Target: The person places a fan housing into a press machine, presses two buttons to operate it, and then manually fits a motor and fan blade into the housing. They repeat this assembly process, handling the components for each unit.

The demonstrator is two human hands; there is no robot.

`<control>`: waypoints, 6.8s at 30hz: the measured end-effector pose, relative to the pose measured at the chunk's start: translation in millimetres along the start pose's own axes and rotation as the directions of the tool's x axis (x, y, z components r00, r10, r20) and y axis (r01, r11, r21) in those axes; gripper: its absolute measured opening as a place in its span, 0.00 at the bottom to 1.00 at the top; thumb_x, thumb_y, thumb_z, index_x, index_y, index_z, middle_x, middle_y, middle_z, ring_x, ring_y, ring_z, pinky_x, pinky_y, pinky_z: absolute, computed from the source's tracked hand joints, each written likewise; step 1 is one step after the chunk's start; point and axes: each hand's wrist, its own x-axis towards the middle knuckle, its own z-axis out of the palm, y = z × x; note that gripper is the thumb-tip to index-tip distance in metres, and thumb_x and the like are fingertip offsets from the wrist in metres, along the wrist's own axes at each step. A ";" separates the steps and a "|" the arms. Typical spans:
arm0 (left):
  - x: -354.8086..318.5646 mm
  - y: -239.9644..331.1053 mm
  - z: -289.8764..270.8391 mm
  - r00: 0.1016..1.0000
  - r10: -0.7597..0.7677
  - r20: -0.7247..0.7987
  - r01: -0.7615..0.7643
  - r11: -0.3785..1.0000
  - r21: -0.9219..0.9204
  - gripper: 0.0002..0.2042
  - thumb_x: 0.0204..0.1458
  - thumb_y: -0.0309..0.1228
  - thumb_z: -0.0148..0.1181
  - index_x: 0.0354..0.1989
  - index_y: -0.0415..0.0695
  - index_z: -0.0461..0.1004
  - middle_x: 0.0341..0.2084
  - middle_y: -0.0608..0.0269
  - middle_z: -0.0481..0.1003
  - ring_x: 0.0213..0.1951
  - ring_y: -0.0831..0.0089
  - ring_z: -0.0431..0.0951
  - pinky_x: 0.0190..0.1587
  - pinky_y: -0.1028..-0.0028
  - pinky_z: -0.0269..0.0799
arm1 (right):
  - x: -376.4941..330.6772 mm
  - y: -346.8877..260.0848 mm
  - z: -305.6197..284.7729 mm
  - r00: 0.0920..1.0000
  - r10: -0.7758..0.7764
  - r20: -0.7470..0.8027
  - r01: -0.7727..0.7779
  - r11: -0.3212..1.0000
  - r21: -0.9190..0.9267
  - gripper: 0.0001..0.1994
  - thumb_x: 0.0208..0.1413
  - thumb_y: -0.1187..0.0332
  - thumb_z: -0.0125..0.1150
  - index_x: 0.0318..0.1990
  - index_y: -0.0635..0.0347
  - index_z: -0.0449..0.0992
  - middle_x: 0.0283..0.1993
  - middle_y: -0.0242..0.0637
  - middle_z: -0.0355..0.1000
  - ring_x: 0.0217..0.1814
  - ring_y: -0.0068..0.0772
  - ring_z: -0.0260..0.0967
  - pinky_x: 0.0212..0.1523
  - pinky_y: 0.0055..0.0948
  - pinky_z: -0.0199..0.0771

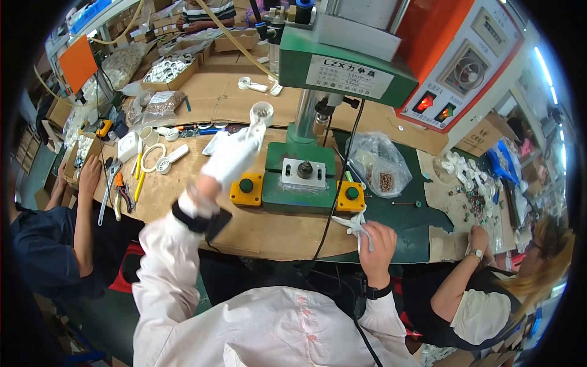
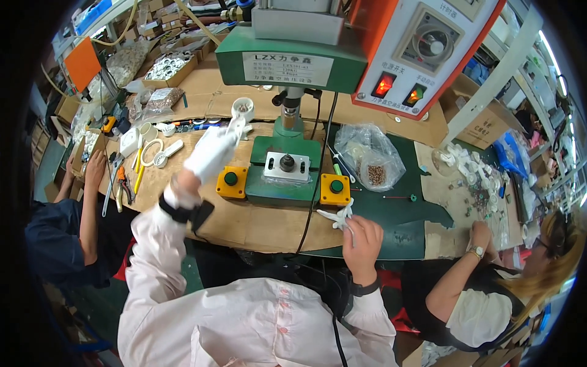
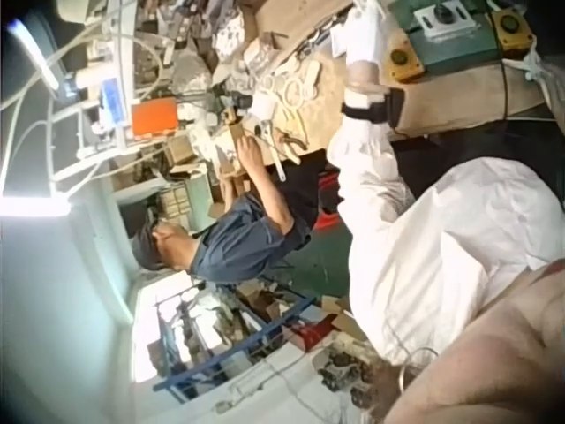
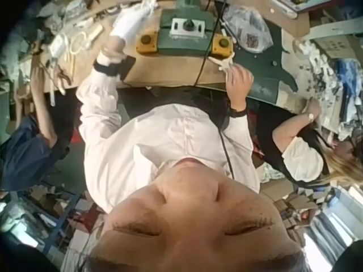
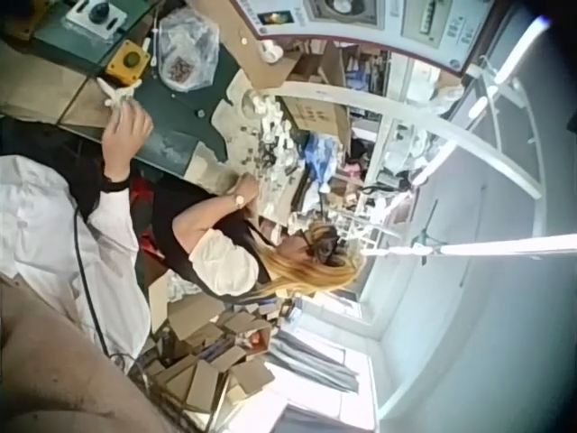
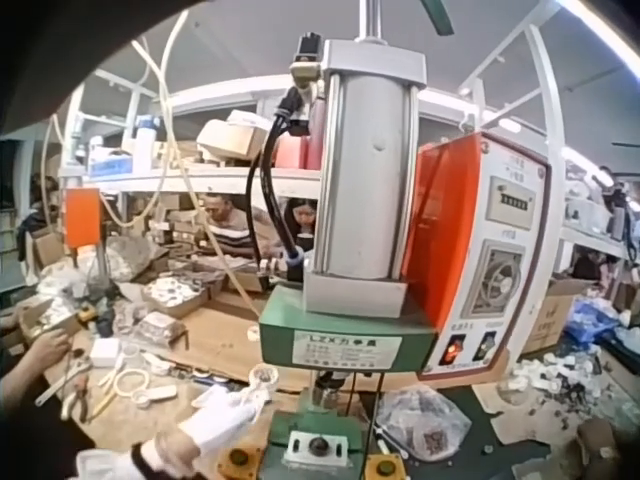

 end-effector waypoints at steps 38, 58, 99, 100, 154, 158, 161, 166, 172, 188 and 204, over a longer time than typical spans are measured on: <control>-61.4 27.8 -14.4 0.970 -0.240 -0.045 0.169 0.789 -0.591 0.21 0.68 0.43 0.41 0.61 0.41 0.67 0.34 0.63 0.75 0.21 0.83 0.65 0.22 0.84 0.58 | -14.7 25.1 6.4 0.960 0.260 0.100 -0.267 0.961 0.068 0.10 0.48 0.73 0.67 0.40 0.58 0.80 0.37 0.40 0.74 0.40 0.46 0.70 0.41 0.39 0.71; -159.2 42.5 85.2 0.860 -0.271 0.431 0.499 0.277 -0.821 0.18 0.66 0.39 0.48 0.56 0.39 0.70 0.24 0.63 0.75 0.17 0.83 0.63 0.20 0.83 0.57 | 8.2 106.3 -56.9 0.914 0.398 0.077 -0.350 0.870 -0.349 0.15 0.50 0.73 0.63 0.48 0.61 0.76 0.45 0.47 0.74 0.48 0.52 0.71 0.47 0.45 0.72; -113.1 142.9 98.6 0.901 -0.020 0.432 0.338 -0.591 -0.733 0.22 0.67 0.46 0.42 0.63 0.47 0.62 0.58 0.55 0.69 0.55 0.59 0.74 0.60 0.59 0.70 | 41.3 -81.4 -41.1 0.986 0.006 0.170 -0.040 0.979 0.199 0.24 0.43 0.71 0.72 0.51 0.60 0.75 0.38 0.34 0.76 0.38 0.35 0.71 0.39 0.31 0.69; -113.9 140.8 98.0 0.897 -0.036 0.440 0.340 -0.580 -0.741 0.22 0.67 0.45 0.43 0.63 0.47 0.62 0.58 0.56 0.69 0.55 0.60 0.74 0.60 0.59 0.70 | 48.1 -76.4 -40.5 0.988 -0.034 0.151 -0.010 0.960 0.279 0.21 0.44 0.71 0.71 0.49 0.59 0.78 0.37 0.34 0.75 0.38 0.34 0.70 0.39 0.31 0.68; -125.8 129.3 96.5 0.910 -0.063 0.409 0.359 -0.369 -0.857 0.28 0.65 0.39 0.49 0.71 0.44 0.52 0.63 0.58 0.62 0.60 0.64 0.70 0.59 0.56 0.72 | 101.6 -62.3 -19.0 0.824 -0.485 0.292 0.399 0.864 0.307 0.09 0.45 0.68 0.71 0.35 0.54 0.80 0.31 0.32 0.70 0.36 0.36 0.67 0.36 0.32 0.68; -126.2 128.7 92.9 0.902 -0.002 0.431 0.383 -0.455 -0.804 0.28 0.65 0.39 0.50 0.70 0.44 0.52 0.63 0.58 0.62 0.60 0.63 0.69 0.59 0.57 0.71 | 100.5 -62.0 -17.6 0.834 -0.475 0.281 0.375 0.861 0.343 0.09 0.45 0.68 0.70 0.35 0.54 0.80 0.31 0.31 0.70 0.35 0.36 0.67 0.35 0.32 0.68; -126.8 127.2 92.6 0.900 -0.026 0.435 0.383 -0.427 -0.819 0.28 0.65 0.40 0.49 0.70 0.44 0.52 0.63 0.58 0.62 0.60 0.63 0.69 0.59 0.57 0.72 | 100.0 -62.6 -16.9 0.843 -0.455 0.287 0.335 0.862 0.381 0.09 0.45 0.68 0.70 0.35 0.55 0.80 0.31 0.31 0.70 0.36 0.36 0.67 0.35 0.32 0.68; -129.3 123.0 95.8 0.899 -0.010 0.437 0.392 -0.423 -0.817 0.28 0.65 0.40 0.49 0.70 0.44 0.52 0.62 0.58 0.63 0.60 0.63 0.70 0.59 0.56 0.72 | 100.9 -61.6 -17.3 0.843 -0.438 0.311 0.288 0.857 0.427 0.09 0.45 0.69 0.71 0.36 0.55 0.81 0.31 0.31 0.70 0.35 0.36 0.67 0.34 0.32 0.67; -128.3 128.2 90.4 0.900 -0.038 0.434 0.379 -0.425 -0.822 0.27 0.65 0.38 0.50 0.70 0.44 0.52 0.62 0.58 0.63 0.60 0.63 0.69 0.60 0.56 0.71 | 96.9 -64.6 -15.4 0.874 -0.396 0.283 0.265 0.875 0.406 0.09 0.45 0.69 0.71 0.36 0.54 0.82 0.31 0.30 0.70 0.35 0.35 0.66 0.34 0.32 0.66; -128.3 124.7 90.3 0.892 -0.034 0.451 0.402 -0.396 -0.826 0.28 0.65 0.40 0.50 0.70 0.44 0.52 0.62 0.57 0.62 0.59 0.62 0.70 0.59 0.55 0.72 | 98.5 -57.2 -8.9 0.866 -0.320 0.385 0.112 0.873 0.475 0.11 0.44 0.68 0.72 0.38 0.52 0.84 0.33 0.29 0.72 0.37 0.33 0.67 0.40 0.31 0.66; -127.4 114.7 97.8 0.860 -0.045 0.509 0.403 -0.552 -0.730 0.23 0.68 0.43 0.40 0.67 0.47 0.58 0.60 0.58 0.66 0.57 0.60 0.72 0.57 0.53 0.72 | 85.5 -60.5 -3.7 0.922 -0.280 0.267 0.154 0.899 0.409 0.11 0.46 0.70 0.70 0.40 0.51 0.84 0.33 0.29 0.71 0.37 0.32 0.66 0.37 0.30 0.65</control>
